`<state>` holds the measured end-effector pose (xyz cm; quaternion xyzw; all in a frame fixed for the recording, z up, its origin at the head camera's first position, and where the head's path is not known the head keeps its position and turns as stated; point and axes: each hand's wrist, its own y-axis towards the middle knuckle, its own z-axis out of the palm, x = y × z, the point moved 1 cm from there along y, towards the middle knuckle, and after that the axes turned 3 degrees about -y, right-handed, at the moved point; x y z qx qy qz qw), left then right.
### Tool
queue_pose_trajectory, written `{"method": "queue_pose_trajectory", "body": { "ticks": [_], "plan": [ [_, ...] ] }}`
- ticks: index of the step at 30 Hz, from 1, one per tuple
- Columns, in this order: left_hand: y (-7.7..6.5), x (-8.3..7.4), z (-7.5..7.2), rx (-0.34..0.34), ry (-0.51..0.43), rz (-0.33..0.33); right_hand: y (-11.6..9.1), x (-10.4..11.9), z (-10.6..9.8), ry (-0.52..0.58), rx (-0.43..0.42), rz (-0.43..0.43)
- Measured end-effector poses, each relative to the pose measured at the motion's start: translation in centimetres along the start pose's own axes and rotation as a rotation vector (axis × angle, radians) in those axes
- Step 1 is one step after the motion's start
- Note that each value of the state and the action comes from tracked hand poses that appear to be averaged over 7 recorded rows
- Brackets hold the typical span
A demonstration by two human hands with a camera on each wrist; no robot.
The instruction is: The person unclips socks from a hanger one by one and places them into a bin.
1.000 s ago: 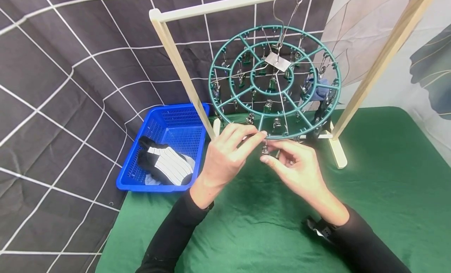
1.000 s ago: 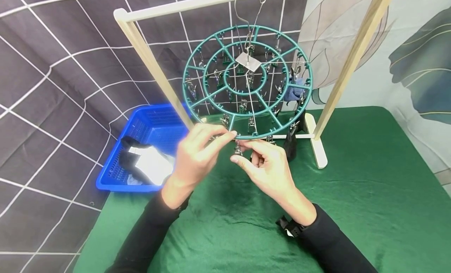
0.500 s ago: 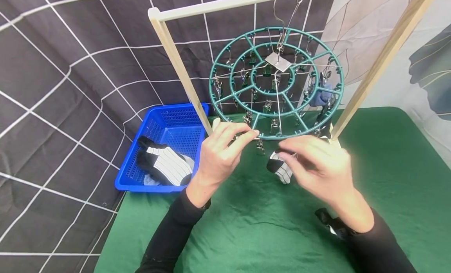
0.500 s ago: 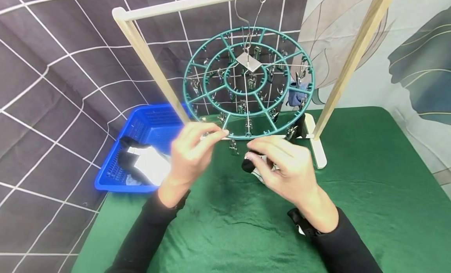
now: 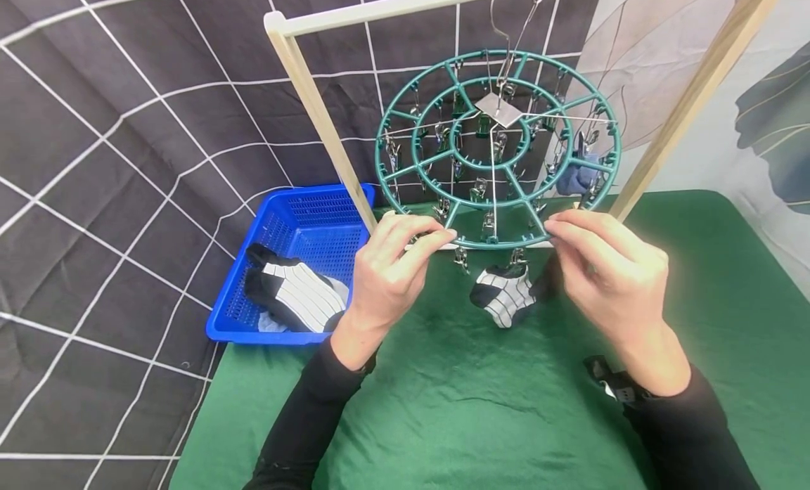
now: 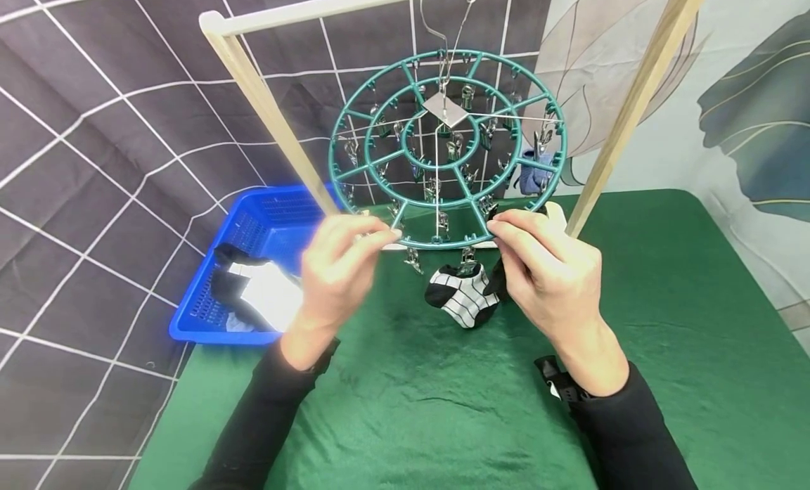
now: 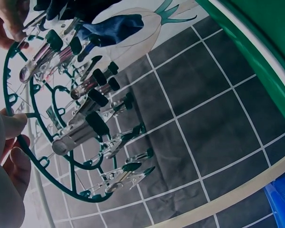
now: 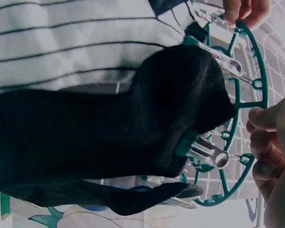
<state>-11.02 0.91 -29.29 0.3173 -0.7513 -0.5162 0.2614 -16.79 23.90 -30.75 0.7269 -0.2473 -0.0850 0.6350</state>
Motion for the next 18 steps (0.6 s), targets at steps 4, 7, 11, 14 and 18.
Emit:
{"method": "queue_pose_trajectory", "body": {
  "ticks": [4,7,11,14,18],
  "plan": [
    [0.0,-0.5,0.2,-0.020,0.008,-0.011,-0.1,-0.1,0.2,0.014,-0.037,-0.015],
    [0.0,-0.8,0.3,-0.064,-0.009,0.009,-0.1,0.2,0.3,0.019,-0.049,-0.020],
    [-1.2,-1.6,0.6,-0.174,-0.069,0.079,-0.1,0.4,0.5,0.031,-0.046,-0.025],
    [-3.8,-1.9,1.2,-0.151,-0.115,0.054,-0.2,0.4,0.6,0.038,-0.029,-0.031],
    [-8.3,-1.9,2.8,0.110,-0.130,-0.246,-0.4,0.4,0.6,0.044,-0.001,-0.034]
  ]
}}
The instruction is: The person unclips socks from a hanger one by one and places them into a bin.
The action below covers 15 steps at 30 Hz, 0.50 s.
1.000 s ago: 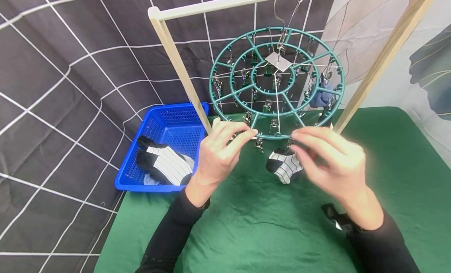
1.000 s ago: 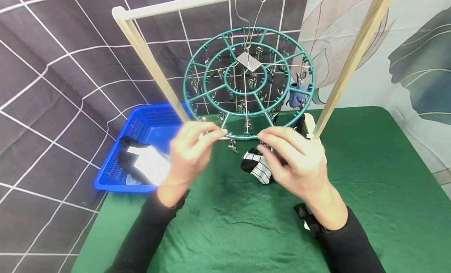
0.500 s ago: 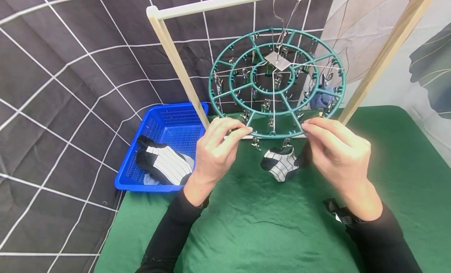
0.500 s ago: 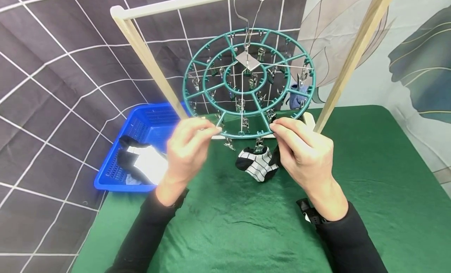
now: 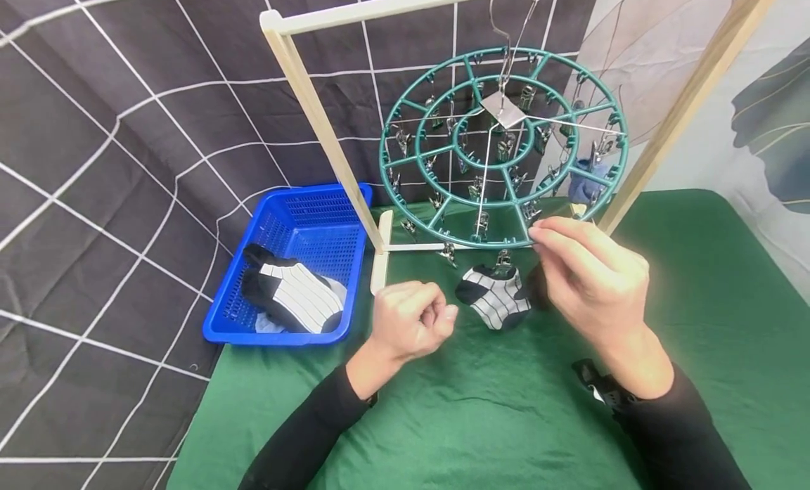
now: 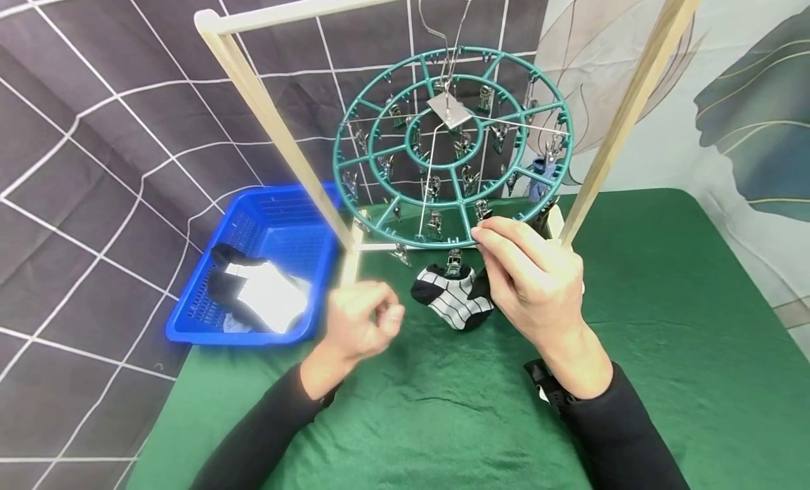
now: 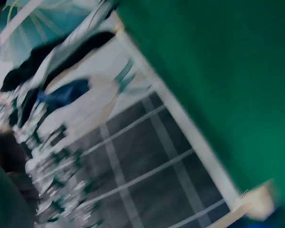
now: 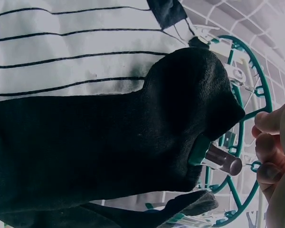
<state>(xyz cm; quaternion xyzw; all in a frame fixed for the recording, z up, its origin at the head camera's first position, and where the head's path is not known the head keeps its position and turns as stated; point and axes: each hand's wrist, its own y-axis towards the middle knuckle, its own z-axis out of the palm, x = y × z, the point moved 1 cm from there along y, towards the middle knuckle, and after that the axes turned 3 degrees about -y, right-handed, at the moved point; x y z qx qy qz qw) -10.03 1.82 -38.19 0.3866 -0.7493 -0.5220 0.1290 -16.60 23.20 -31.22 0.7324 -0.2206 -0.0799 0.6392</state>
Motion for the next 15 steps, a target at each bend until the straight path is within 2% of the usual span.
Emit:
{"method": "queue_pose_trajectory", "body": {
  "ticks": [2,4,6,7,9,11,13,15],
  "plan": [
    [-1.7,0.6,1.2,0.141,-0.041,-0.232,-0.1,0.0,0.0,0.004,0.002,-0.002],
    [-3.0,1.0,2.2,0.258,-0.142,-0.446,-0.1,0.1,0.1,0.004,0.005,-0.004],
    [-3.8,1.2,3.2,0.322,-0.300,-0.609,-0.2,0.1,0.1,0.007,0.002,-0.009],
    [-3.9,1.2,3.6,0.332,-0.390,-0.668,-0.2,0.1,0.1,0.007,0.004,-0.013],
    [-3.7,1.1,4.3,0.328,-0.553,-0.721,-0.3,0.2,0.2,0.011,0.003,-0.020],
    [-3.0,0.6,4.6,0.285,-0.690,-0.732,-0.3,0.3,0.4,0.014,0.001,-0.027],
    [-2.0,-0.1,4.7,0.222,-0.738,-0.716,-0.4,0.3,0.5,0.015,0.001,-0.035],
    [-1.1,-0.7,4.7,0.162,-0.735,-0.703,-0.5,0.3,0.6,0.012,0.007,-0.042]
  ]
}}
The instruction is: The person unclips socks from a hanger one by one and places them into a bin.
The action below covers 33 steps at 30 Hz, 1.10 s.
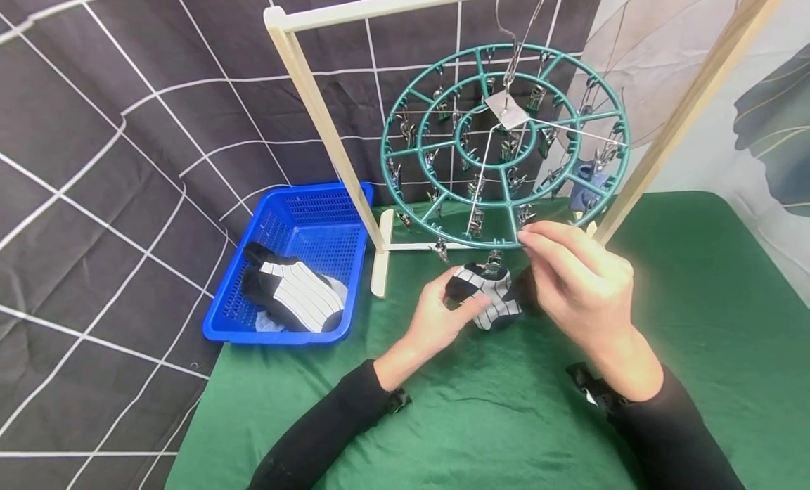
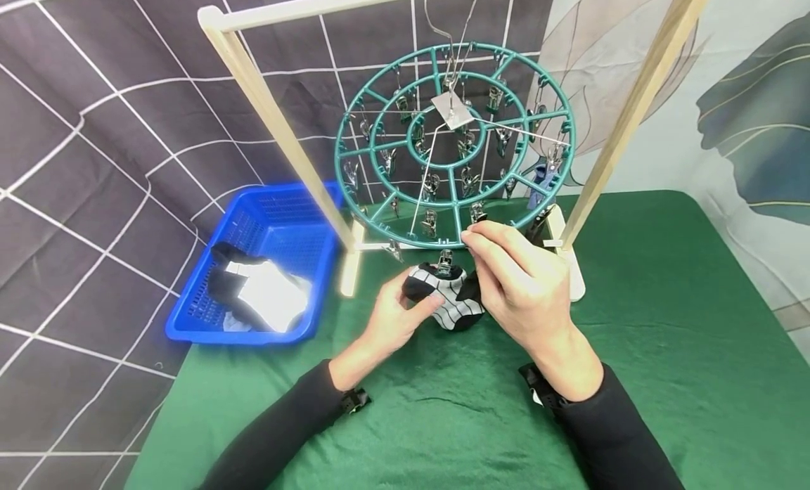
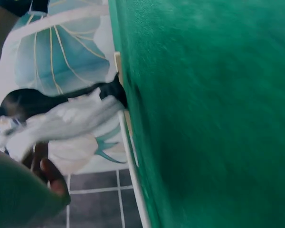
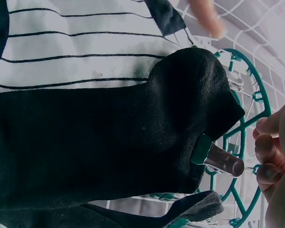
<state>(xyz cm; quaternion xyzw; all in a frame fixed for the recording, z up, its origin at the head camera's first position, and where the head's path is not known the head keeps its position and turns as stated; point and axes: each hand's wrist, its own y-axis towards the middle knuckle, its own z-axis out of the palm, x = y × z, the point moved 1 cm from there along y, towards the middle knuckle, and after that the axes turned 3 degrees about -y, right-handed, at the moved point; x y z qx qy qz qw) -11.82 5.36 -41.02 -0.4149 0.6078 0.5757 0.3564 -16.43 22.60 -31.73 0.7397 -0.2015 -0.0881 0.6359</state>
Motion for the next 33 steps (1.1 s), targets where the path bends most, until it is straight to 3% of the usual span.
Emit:
{"method": "queue_pose_trajectory", "body": {
  "ticks": [5,10,16,20,24,29,33],
  "plan": [
    [0.2,-0.9,0.8,-0.127,0.006,0.032,-0.2,-0.1,0.0,-0.002,0.024,-0.009],
    [-0.2,-1.5,1.0,-0.189,0.046,0.028,-0.3,0.0,-0.1,0.033,0.018,0.002],
    [-0.6,-2.5,1.3,-0.214,0.116,0.017,-0.6,0.1,-0.6,0.095,-0.051,0.030],
    [-0.7,-2.8,1.3,-0.205,0.131,0.013,-0.7,0.5,-0.8,0.190,-0.079,-0.027],
    [-0.7,-2.8,1.1,-0.200,0.142,0.018,-0.9,0.4,-0.7,0.218,0.071,-0.051],
    [-0.7,-2.7,1.2,-0.178,0.129,0.019,-2.1,-0.4,-0.2,0.094,0.317,0.032],
    [-0.8,-2.6,1.3,-0.157,0.134,0.037,-3.1,-0.6,0.4,0.044,0.390,0.115]
  ]
}}
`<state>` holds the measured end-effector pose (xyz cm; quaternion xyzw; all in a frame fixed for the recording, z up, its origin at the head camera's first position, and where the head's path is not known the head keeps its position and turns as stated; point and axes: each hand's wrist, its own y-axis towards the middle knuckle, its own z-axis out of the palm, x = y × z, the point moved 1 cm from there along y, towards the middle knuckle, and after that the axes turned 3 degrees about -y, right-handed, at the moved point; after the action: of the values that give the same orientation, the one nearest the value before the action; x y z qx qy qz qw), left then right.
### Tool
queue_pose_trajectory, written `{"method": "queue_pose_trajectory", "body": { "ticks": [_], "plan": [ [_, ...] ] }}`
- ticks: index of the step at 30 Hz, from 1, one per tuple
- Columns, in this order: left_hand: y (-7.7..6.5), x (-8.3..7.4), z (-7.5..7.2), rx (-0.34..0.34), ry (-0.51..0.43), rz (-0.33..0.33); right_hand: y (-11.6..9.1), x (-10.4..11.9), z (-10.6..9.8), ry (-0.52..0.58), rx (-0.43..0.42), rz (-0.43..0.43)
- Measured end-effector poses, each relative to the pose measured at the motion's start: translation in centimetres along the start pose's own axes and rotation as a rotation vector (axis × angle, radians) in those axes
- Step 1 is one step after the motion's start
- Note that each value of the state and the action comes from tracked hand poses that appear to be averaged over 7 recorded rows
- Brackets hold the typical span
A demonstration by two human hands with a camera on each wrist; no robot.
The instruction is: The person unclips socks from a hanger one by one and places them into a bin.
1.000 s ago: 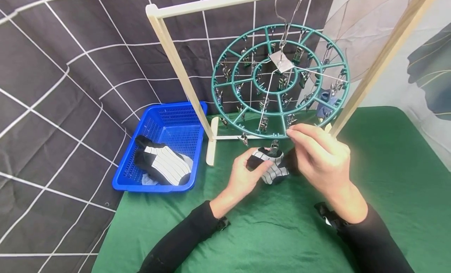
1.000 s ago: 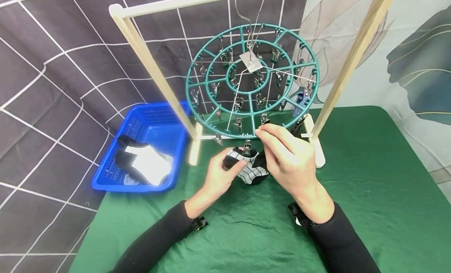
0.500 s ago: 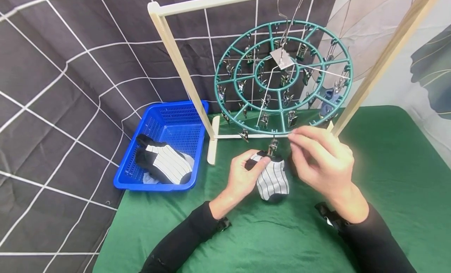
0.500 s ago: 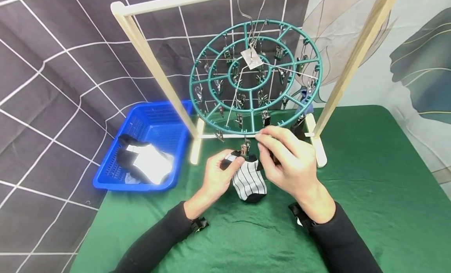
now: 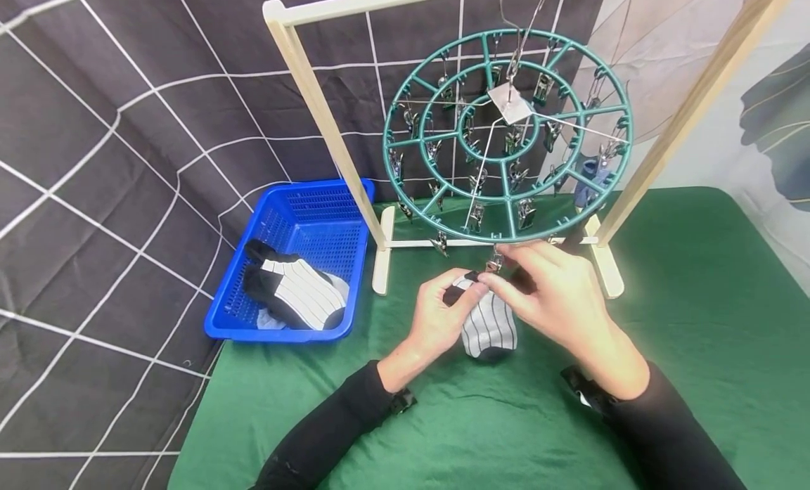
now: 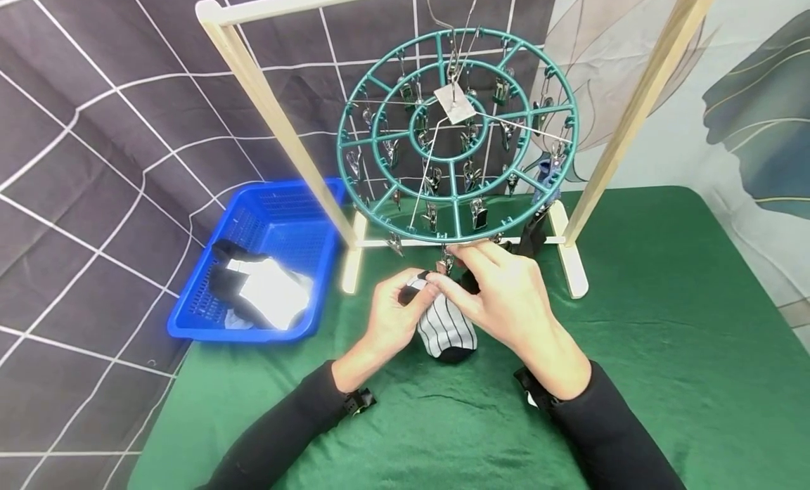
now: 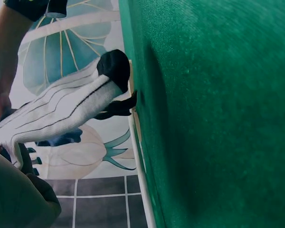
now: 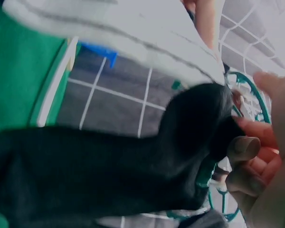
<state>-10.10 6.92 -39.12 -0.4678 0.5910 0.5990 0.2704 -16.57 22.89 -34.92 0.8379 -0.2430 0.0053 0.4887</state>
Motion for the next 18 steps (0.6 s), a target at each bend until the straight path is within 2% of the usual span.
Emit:
{"method": "queue_pose_trajectory", "body": {
  "ticks": [3,7,11,13,15,18],
  "plan": [
    [0.0,0.3,0.2,0.001,0.017,0.017,-0.2,0.1,0.4,0.059,-0.023,0.045],
    [0.3,2.4,0.1,0.005,0.037,0.037,-0.5,0.2,1.1,0.159,-0.114,0.065],
    [0.5,4.1,-0.1,0.028,0.039,0.043,-0.6,0.3,1.6,0.190,-0.196,0.056],
    [0.5,4.3,-0.4,0.054,0.053,0.046,-0.7,0.4,1.8,0.191,-0.235,0.044],
    [0.5,3.9,-0.9,0.069,0.074,0.041,-0.8,0.4,2.1,0.188,-0.271,0.028],
    [0.4,3.0,-2.5,0.047,0.101,0.024,-0.8,0.3,2.5,0.175,-0.307,0.001]
  ]
}}
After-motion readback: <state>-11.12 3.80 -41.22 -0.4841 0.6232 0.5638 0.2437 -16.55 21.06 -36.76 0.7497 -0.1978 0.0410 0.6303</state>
